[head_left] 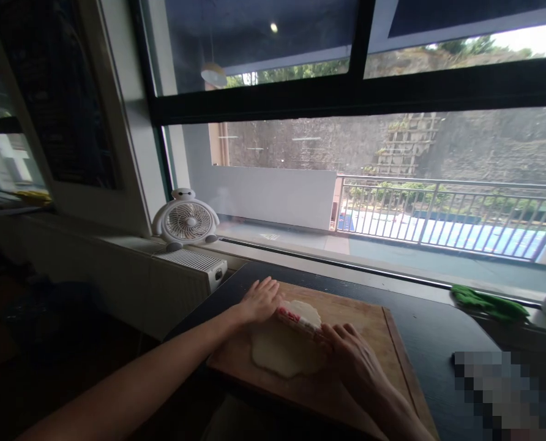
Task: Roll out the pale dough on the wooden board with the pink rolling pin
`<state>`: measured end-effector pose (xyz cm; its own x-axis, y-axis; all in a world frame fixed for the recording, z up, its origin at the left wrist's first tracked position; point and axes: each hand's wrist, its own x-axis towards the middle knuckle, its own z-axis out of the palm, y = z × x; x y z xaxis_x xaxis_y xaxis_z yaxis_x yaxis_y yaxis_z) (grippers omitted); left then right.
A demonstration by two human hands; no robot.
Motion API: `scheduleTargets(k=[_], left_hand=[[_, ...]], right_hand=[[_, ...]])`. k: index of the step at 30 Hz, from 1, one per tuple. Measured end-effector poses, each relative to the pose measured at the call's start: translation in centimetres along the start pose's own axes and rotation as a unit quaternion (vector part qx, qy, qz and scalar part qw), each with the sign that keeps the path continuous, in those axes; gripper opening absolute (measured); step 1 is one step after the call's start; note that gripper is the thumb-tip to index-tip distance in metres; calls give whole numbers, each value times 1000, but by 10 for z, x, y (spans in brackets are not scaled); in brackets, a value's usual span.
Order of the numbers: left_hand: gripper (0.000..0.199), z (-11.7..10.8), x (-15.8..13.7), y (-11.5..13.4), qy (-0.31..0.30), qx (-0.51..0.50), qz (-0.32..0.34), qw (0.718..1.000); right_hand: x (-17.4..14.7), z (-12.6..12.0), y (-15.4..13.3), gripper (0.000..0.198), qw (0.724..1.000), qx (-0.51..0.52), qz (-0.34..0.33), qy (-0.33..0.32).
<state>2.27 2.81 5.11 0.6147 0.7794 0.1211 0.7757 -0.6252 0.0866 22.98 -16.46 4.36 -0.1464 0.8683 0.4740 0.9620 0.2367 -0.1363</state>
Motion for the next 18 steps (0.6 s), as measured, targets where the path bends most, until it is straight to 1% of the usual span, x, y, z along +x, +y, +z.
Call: scheduleTargets(k=[3,5,7,8,10,12,14,16,18], left_hand=[[55,-1,46,15,-22,-5,-30,999],[51,-3,71,23,-28,-9,-27,999],[46,-4,85,28,-24,-10,-12,1000],[44,-5,88,30,-22,-10,-6,1000],[44,-3,82,28,-19,-12,-4,1000],[47,-1,65,21,-12,-12,-4,1000],[51,2,38,12,11,-6,4,1000],[56,3,8,2,28,0,17,999],[61,3,-17,-6,23,1,25,999]], right_hand=[[10,-3,10,21,1000,-2,26,3],[13,-2,17,20,999,-8,35,5],[13,2,22,21,999,-12,33,3],[11,4,23,23,999,-15,28,2],[7,6,22,31,999,-27,21,7],[1,7,16,41,999,-38,17,12],[-6,6,8,47,999,-34,4,14],[-13,5,0,48,1000,-19,-20,16],[-18,5,-5,50,999,-8,-40,16]])
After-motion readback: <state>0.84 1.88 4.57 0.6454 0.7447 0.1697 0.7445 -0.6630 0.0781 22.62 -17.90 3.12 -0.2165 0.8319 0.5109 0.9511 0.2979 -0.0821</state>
